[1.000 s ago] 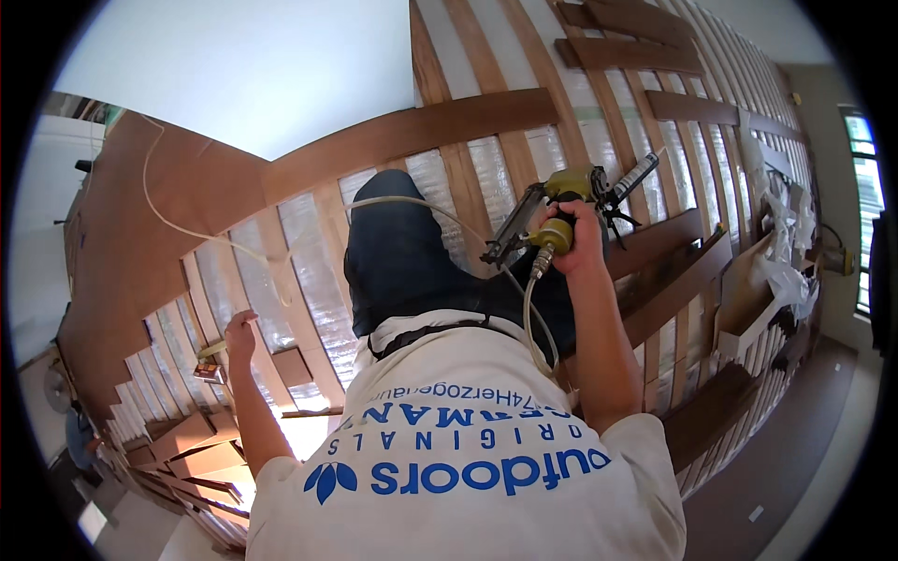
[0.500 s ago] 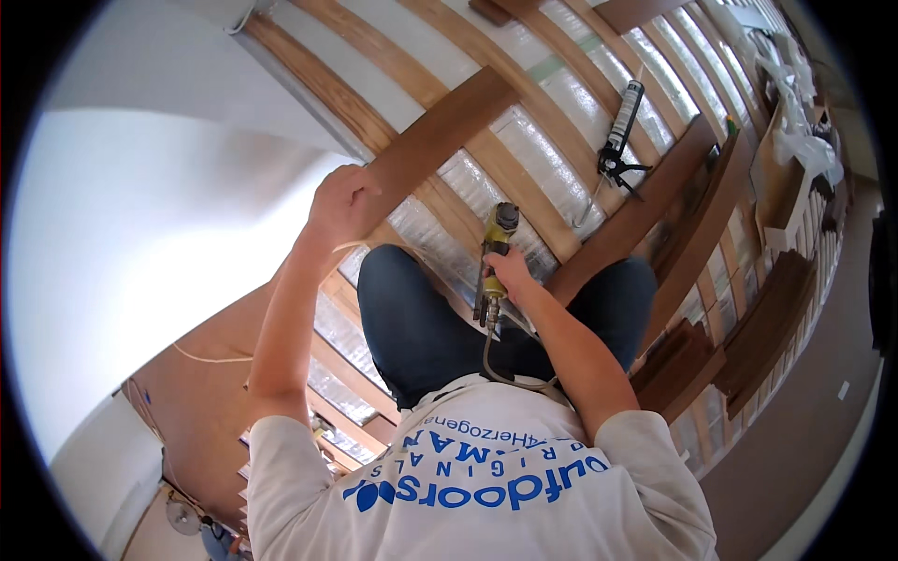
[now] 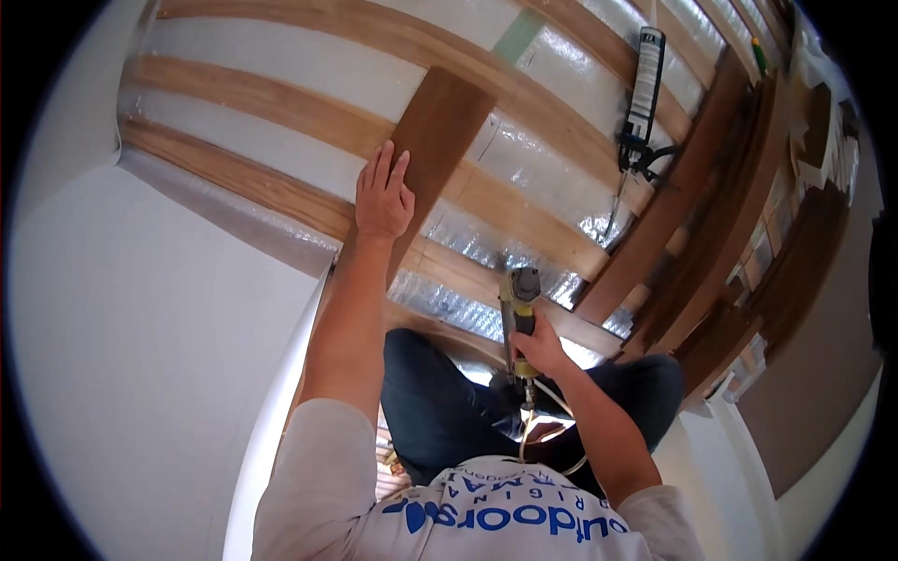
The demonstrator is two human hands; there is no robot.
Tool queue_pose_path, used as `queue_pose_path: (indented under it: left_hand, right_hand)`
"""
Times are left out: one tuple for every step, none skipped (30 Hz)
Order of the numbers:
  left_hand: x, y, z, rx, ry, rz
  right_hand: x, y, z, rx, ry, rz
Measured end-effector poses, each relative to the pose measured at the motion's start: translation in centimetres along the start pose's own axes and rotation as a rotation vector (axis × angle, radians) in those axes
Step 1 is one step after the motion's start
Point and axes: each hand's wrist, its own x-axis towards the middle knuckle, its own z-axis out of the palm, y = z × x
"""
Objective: The person applies adhesive from a tube to a floor board, positions it on the floor, and uses a nail gun to secure it.
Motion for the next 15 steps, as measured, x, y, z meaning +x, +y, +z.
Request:
queue_pose_path:
  left_hand:
    - [0.0, 0.0, -0.5, 0.013, 0.040, 0.022]
    - [-0.1, -0.4, -0.7, 0.024, 0.030, 0.009]
    - [0.3, -1.2, -0.6, 0.036, 0.028, 0.008]
    - [-0.2, -1.3, -0.5, 0.049, 0.023, 0.005]
    - [-0.6, -1.5, -0.4, 0.065, 0.016, 0.001]
    - [0.3, -0.9, -0.2, 0.048, 0.013, 0.017]
    - [0.1, -1.1, 0.1, 0.050, -0.028, 0.015]
    - [-0.3, -1.1, 0.2, 0.052, -0.025, -0.002]
    - [0.2, -0.7, 0.5, 0.050, -0.017, 0.001]
    - [0.2, -0.6, 0.7, 0.047, -0.010, 0.020]
    - [0.3, -0.8, 0.8, 0.055, -0.058, 0.032]
    - [0.5, -0.7, 0.7, 0.052, -0.049, 0.027]
    - [0.6, -0.4, 0.6, 0.041, -0.030, 0.025]
    - [0.3, -0.6, 0.5, 0.058, -0.054, 0.016]
    - [0.3, -0.7, 0.5, 0.061, -0.070, 0.031]
  right_hand:
    - [-0.1, -0.2, -0.3, 0.050, -0.029, 0.016]
    - [0.1, -1.4, -0.3, 0.045, -0.069, 0.034]
    - [0.8, -3.3, 0.2, 0.048, -0.080, 0.034]
    - [0.3, -4.2, 0.5, -0.010, -0.051, 0.063]
    - [0.2, -4.7, 1.0, -0.068, -0.026, 0.094]
    - [0.0, -4.4, 0.5, -0.047, -0.055, 0.102]
    - [0.3, -4.5, 0.6, -0.140, -0.055, 0.136]
    - [0.3, -3.7, 0.5, -0.196, -0.055, 0.146]
    - [0.2, -2.8, 0.2, -0.238, -0.046, 0.145]
    - [-0.1, -2.3, -0.1, -0.305, -0.019, 0.113]
    - [-0.1, -1.8, -0.2, -0.372, 0.008, 0.079]
    - [-0.3, -3.2, 0.0, -0.266, -0.008, 0.138]
    - [-0.4, -3.1, -0.2, -0.256, -0.011, 0.083]
    - [-0.3, -3.7, -0.2, -0.178, -0.025, 0.140]
    - [-0.1, -4.1, -0.2, -0.103, -0.037, 0.189]
